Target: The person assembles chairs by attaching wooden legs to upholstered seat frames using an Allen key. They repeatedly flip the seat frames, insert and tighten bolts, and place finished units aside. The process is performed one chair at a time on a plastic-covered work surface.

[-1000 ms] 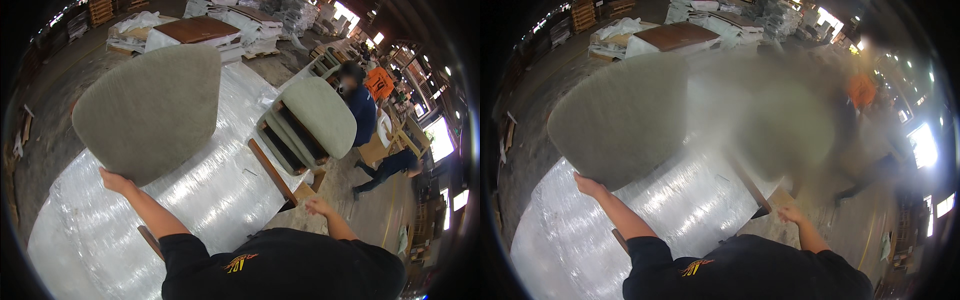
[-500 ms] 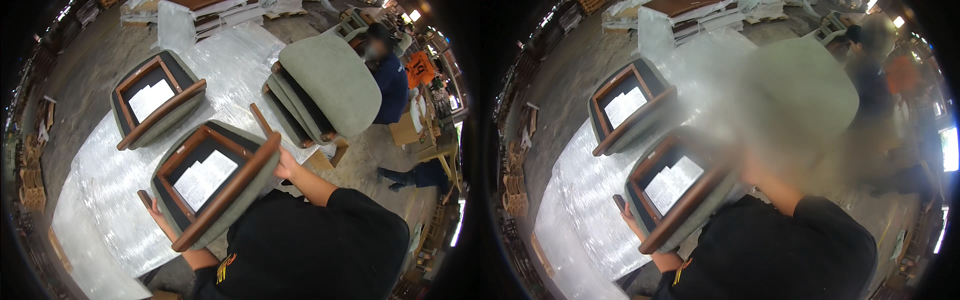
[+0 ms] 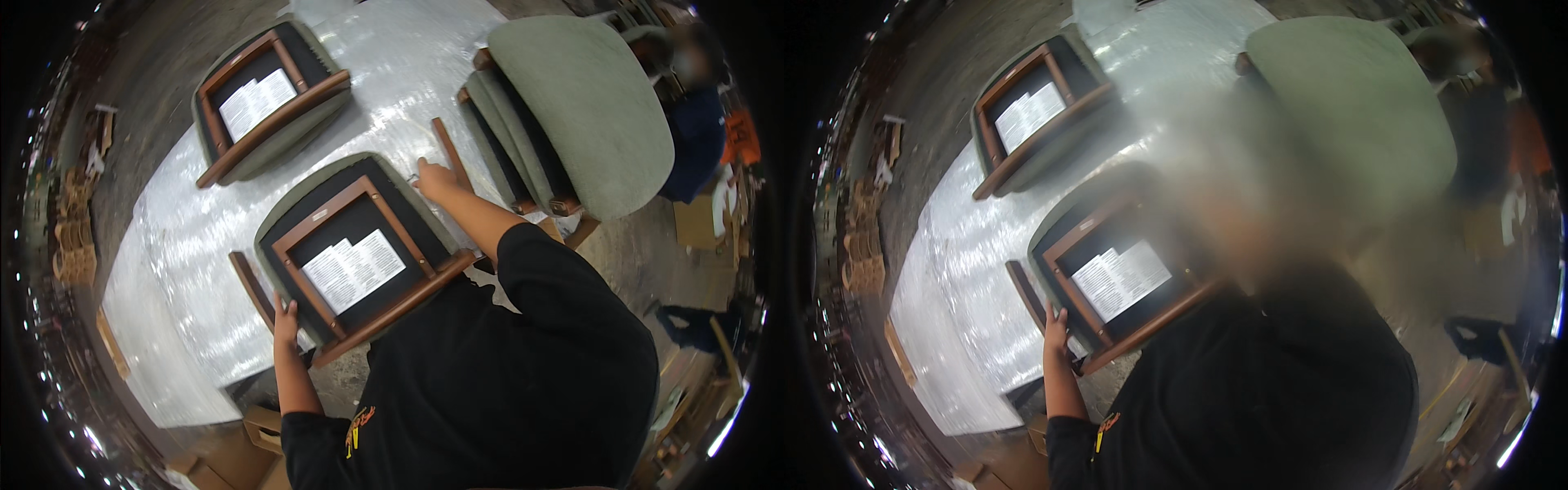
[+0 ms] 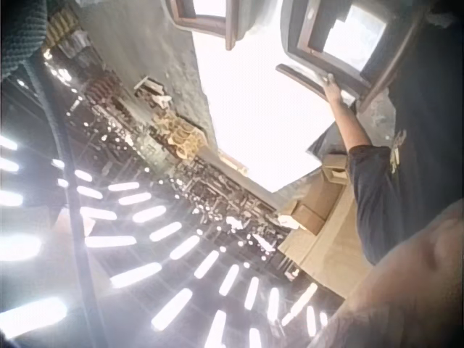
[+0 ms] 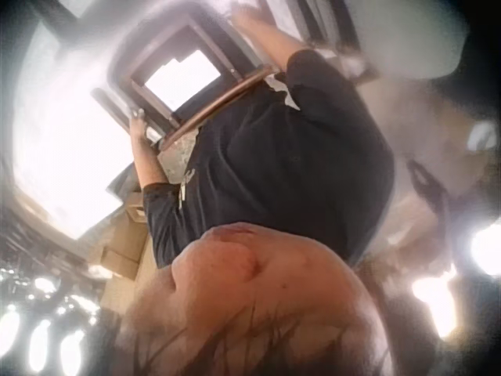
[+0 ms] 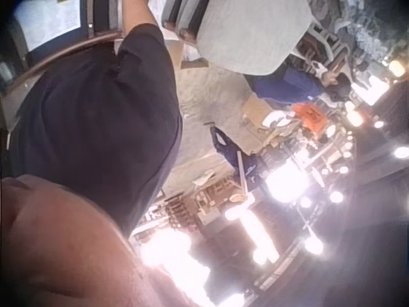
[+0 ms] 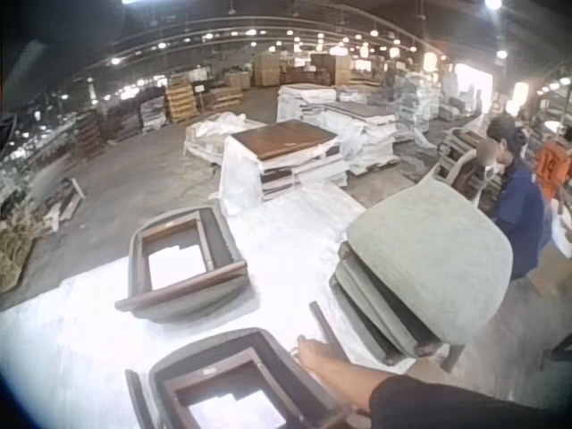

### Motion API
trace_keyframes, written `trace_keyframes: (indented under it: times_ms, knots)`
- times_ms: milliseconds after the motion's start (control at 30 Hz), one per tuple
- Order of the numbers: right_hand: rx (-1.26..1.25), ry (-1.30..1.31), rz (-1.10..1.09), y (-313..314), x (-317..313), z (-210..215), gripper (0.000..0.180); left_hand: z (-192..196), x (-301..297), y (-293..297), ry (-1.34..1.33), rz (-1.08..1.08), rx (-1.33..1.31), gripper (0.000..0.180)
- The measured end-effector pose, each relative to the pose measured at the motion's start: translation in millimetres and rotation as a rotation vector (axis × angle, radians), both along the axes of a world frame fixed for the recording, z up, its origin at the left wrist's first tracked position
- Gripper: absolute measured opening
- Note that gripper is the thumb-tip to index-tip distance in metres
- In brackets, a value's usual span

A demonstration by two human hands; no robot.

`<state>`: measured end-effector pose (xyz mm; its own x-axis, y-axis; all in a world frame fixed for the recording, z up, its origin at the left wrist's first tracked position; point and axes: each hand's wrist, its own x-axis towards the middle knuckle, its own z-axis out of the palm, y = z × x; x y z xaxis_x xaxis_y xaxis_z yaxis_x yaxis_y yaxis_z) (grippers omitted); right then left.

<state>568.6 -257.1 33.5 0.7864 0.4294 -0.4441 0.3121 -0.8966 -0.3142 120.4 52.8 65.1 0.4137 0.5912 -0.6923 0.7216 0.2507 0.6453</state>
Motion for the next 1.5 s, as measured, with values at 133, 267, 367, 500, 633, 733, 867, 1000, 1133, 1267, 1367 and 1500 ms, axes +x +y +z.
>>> trace_keyframes:
  times_ms: [133,267,367,500,633,733,867,1000,1133,1267,1367,1500]
  knots:
    - [-0.067,-0.01,0.031,17.9,-0.1,-11.9,0.032,-20.0,34.5,10.4,0.057,-0.357,0.309,0.088]
    - [0.223,-0.192,-0.164,5.9,-18.1,-0.9,0.019,-42.7,81.1,-0.9,-0.006,-0.293,0.803,0.079]
    - [0.528,-0.003,-0.298,10.9,-54.1,38.7,0.011,-53.3,92.1,-23.2,0.101,-0.227,0.806,0.073]
    - [0.744,0.046,-0.176,63.4,-128.8,82.3,0.009,-56.6,97.7,-25.1,0.045,-0.153,0.822,0.07]
    - [0.723,0.031,0.098,143.5,-182.0,84.2,0.015,-59.7,99.0,-19.6,0.008,-0.137,0.841,0.068]
    - [0.786,-0.316,0.483,204.1,-203.7,69.8,0.016,-62.2,93.5,-22.1,0.01,-0.13,0.829,0.067]
    - [0.777,-0.265,0.506,243.1,-219.1,61.0,0.018,-64.5,92.2,-21.3,-0.026,-0.098,0.823,0.067]
    - [0.728,-0.239,0.539,252.3,-228.6,66.6,0.018,-68.1,93.6,-19.6,-0.057,-0.055,0.812,0.068]
    - [0.663,-0.22,0.519,256.7,-232.0,71.0,0.017,-74.5,93.8,-19.9,-0.108,-0.004,0.844,0.068]
    - [0.588,-0.251,0.55,257.7,-229.2,63.7,0.017,-76.4,95.6,-18.5,-0.113,0.005,0.858,0.067]
    - [0.539,-0.353,0.696,260.7,-230.4,57.3,0.017,-73.6,97.9,-17.8,-0.156,0.041,0.862,0.061]
    - [0.387,-0.43,0.799,272.0,-231.0,69.9,0.017,-73.3,107.0,-9.1,-0.243,0.013,0.738,0.042]
